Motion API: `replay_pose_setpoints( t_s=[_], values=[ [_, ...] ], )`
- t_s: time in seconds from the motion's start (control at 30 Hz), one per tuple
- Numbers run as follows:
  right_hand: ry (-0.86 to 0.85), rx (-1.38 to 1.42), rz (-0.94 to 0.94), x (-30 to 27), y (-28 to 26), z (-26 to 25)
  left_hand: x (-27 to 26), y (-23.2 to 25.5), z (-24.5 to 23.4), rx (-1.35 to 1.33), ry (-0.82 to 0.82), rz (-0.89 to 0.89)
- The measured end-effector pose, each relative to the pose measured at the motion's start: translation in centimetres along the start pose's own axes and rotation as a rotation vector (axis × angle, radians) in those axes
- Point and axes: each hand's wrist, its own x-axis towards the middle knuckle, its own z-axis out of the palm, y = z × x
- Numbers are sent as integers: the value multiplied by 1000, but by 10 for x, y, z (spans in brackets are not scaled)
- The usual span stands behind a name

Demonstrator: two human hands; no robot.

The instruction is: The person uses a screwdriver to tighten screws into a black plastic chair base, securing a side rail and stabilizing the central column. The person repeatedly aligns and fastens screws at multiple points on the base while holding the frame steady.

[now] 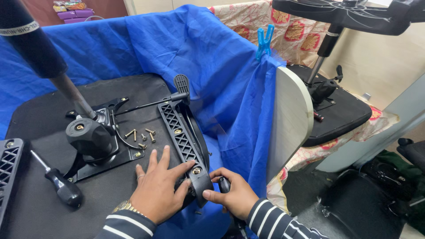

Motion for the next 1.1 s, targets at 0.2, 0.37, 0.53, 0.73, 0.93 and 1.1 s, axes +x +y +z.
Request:
replay_pose_setpoints(
  t_s=[0.2,0.37,0.53,0.73,0.93,1.1],
  values=[
    [54,-121,32,3,-8,-6,19,-12,22,-153,155,229],
    [38,-94,17,3,-11,-5,30,-10,21,-185,164,275],
    [43,-101,21,5,-10,-5,30,4,20,39,306,382],
    [33,-94,24,7,-7,-6,26,5,22,-77,346,518],
    [23,-42,34,11,-5,-5,29,-7,16,-131,201,553],
    [21,-50,36,12,-4,-9,30,-2,15,-14,293,585]
  ],
)
